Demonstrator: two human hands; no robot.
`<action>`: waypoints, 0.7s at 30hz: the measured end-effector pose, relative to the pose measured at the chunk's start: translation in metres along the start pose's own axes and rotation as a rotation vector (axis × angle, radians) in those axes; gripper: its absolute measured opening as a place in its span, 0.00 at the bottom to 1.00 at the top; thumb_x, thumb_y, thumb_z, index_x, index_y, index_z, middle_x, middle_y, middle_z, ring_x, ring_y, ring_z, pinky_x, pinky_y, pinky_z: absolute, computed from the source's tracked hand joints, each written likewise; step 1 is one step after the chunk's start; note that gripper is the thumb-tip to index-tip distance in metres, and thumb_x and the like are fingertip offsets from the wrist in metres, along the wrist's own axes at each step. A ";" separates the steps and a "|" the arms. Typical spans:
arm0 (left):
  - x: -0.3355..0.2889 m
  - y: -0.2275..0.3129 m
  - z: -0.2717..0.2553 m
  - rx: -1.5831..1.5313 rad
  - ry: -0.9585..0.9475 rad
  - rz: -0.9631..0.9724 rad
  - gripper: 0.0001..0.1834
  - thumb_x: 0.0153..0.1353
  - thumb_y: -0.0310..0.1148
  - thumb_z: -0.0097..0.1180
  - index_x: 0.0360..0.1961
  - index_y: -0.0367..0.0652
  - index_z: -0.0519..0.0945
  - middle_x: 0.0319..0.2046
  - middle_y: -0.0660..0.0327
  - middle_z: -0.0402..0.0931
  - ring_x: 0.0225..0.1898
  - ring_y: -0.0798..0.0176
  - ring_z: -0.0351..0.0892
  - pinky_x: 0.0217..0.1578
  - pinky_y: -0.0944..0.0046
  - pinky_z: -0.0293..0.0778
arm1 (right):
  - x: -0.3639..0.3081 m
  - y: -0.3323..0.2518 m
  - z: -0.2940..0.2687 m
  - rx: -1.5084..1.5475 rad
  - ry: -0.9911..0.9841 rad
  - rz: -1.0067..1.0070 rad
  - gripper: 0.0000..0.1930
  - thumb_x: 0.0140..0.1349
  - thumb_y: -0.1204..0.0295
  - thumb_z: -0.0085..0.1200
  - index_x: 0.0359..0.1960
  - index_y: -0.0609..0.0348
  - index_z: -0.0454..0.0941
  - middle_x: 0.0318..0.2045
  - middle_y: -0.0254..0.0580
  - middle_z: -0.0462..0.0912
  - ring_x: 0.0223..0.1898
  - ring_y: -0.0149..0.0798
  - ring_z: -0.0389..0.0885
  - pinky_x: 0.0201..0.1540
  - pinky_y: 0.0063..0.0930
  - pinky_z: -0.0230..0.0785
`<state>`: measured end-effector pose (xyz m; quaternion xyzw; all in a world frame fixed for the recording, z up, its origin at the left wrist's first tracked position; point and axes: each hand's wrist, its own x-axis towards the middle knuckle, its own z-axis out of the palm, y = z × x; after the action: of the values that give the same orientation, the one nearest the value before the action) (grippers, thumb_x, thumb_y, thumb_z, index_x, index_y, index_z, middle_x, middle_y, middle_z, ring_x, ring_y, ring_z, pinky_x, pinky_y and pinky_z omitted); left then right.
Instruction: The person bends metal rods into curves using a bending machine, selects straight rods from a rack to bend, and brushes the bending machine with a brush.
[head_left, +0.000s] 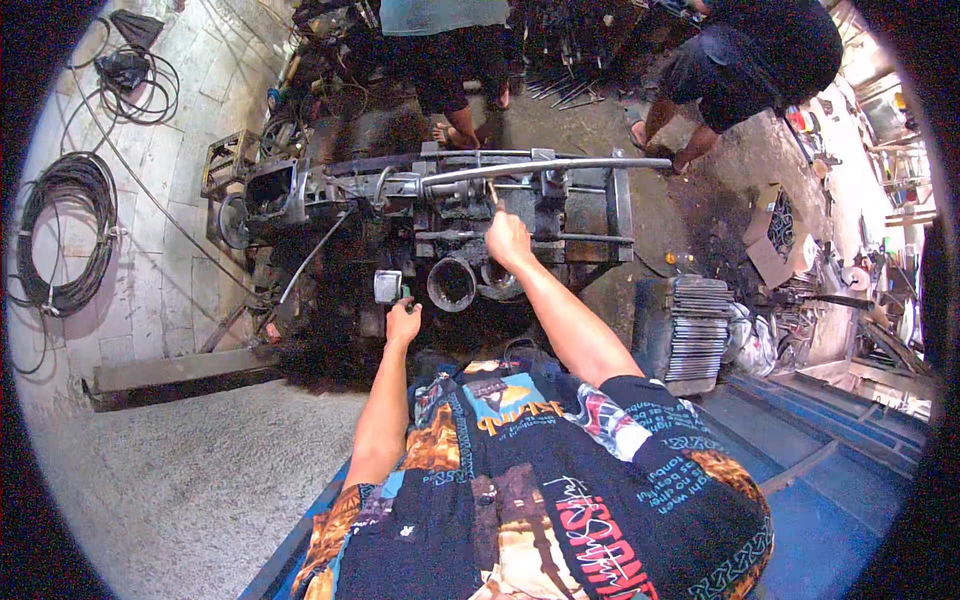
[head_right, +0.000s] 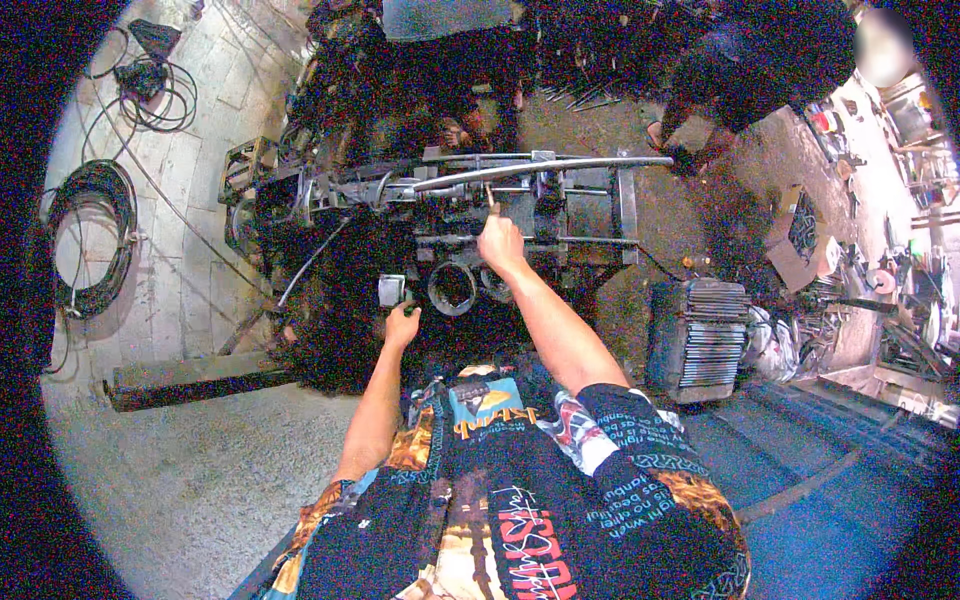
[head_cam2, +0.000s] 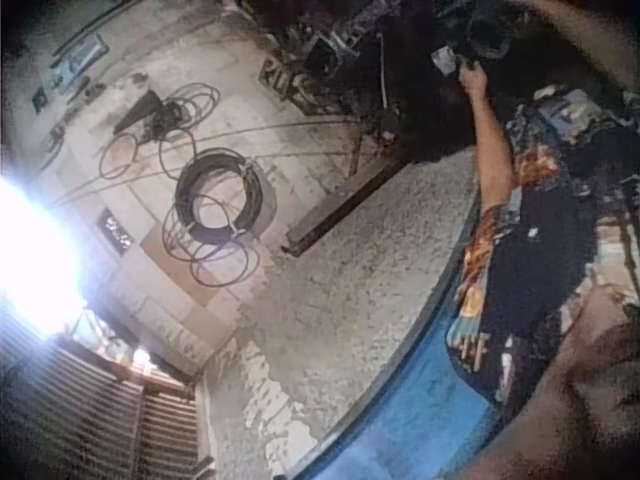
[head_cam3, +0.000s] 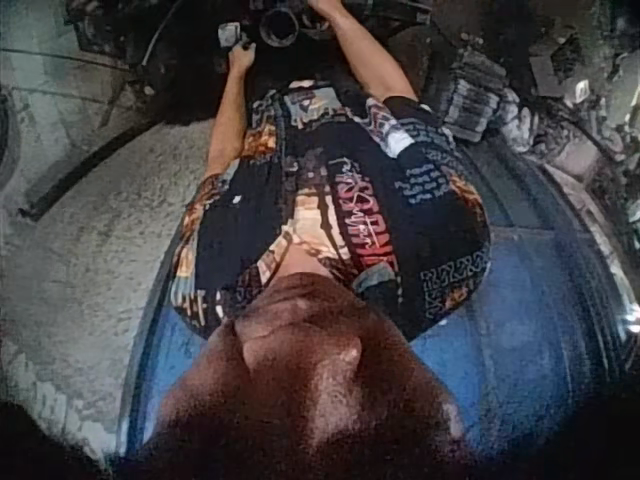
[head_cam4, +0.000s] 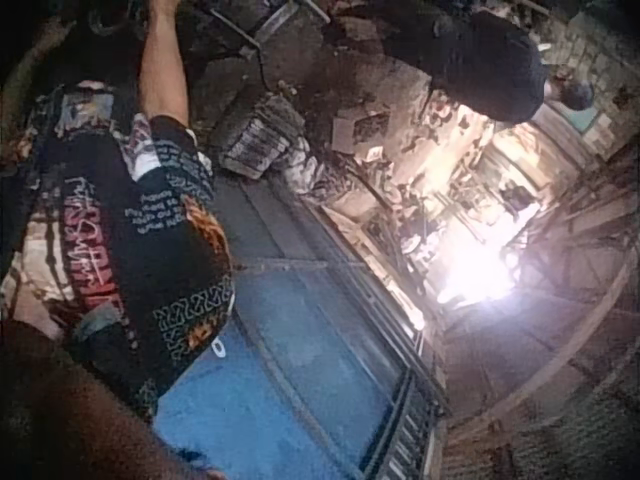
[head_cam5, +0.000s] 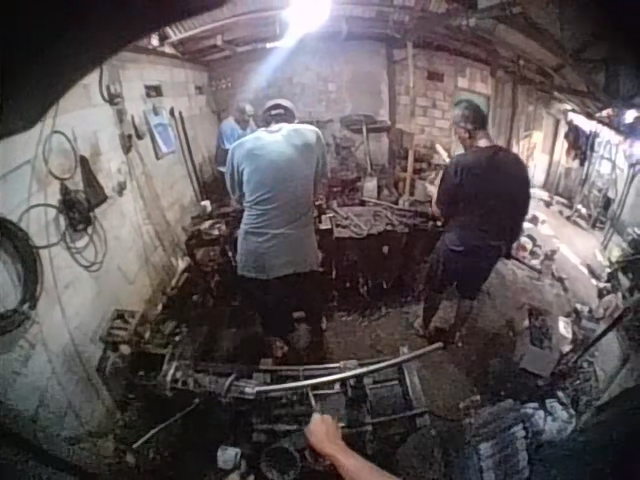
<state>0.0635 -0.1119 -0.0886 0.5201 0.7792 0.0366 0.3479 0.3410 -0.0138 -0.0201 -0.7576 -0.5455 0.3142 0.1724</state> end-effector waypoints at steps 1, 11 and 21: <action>-0.003 0.006 0.004 0.002 -0.004 0.009 0.22 0.58 0.43 0.56 0.52 0.47 0.78 0.47 0.45 0.77 0.52 0.45 0.76 0.53 0.54 0.70 | -0.003 0.014 0.005 -0.032 -0.009 -0.030 0.13 0.57 0.72 0.44 0.36 0.71 0.77 0.32 0.67 0.80 0.37 0.63 0.81 0.41 0.53 0.73; -0.013 0.010 0.003 0.056 -0.008 -0.058 0.23 0.58 0.44 0.56 0.54 0.49 0.77 0.49 0.48 0.77 0.53 0.47 0.75 0.54 0.53 0.70 | -0.001 -0.008 -0.007 0.079 0.088 0.018 0.14 0.59 0.72 0.43 0.40 0.71 0.74 0.33 0.67 0.80 0.38 0.64 0.80 0.42 0.54 0.72; -0.013 0.004 0.008 0.035 0.017 -0.024 0.25 0.56 0.42 0.58 0.54 0.45 0.76 0.47 0.45 0.78 0.51 0.46 0.76 0.53 0.54 0.70 | -0.035 0.011 0.012 0.183 0.128 0.009 0.17 0.57 0.73 0.46 0.47 0.71 0.71 0.30 0.67 0.79 0.35 0.65 0.80 0.41 0.55 0.71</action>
<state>0.0739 -0.1231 -0.0866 0.5165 0.7887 0.0233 0.3326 0.3338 -0.0518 -0.0255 -0.7596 -0.4993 0.3143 0.2739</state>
